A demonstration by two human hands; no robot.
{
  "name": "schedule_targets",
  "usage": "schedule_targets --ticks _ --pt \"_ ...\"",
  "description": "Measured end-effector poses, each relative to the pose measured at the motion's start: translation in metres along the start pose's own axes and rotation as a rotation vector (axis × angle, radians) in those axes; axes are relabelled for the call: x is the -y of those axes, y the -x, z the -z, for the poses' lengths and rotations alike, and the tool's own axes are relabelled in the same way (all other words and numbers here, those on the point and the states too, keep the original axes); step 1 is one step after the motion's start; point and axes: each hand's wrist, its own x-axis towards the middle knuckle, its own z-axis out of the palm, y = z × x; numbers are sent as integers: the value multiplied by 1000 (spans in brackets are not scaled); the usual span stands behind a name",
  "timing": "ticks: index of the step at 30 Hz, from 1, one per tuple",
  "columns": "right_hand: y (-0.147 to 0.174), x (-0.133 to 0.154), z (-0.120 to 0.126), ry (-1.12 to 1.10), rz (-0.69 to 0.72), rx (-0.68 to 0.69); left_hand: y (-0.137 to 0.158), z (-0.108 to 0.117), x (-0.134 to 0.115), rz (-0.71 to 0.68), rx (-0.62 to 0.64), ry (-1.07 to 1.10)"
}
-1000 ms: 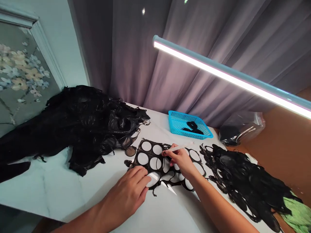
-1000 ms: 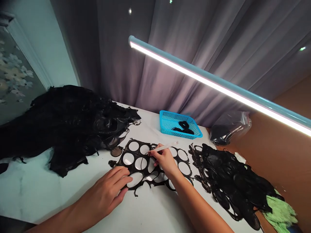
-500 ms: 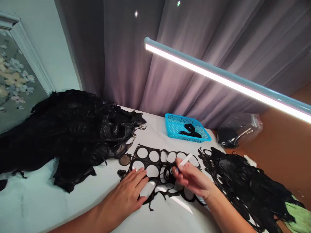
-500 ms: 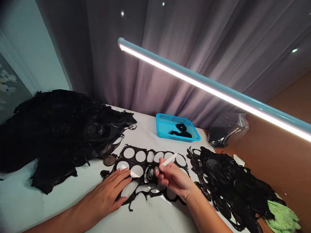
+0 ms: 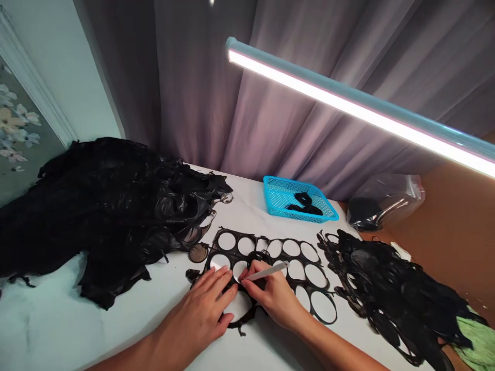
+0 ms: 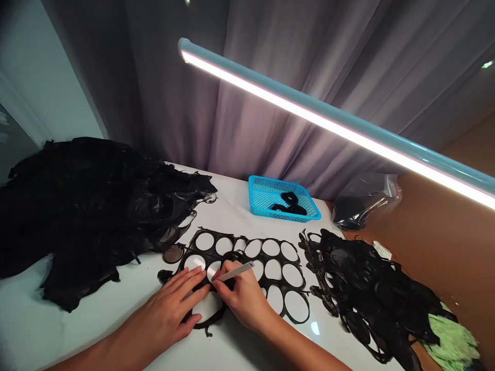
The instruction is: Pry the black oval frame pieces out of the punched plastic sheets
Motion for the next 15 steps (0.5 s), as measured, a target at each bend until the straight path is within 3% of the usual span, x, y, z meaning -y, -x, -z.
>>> schedule_targets --ticks 11,15 --pt "4 -2 -5 278 90 -16 3 -7 0 17 22 16" --pt "9 -3 -12 629 329 27 8 -21 2 56 16 54"
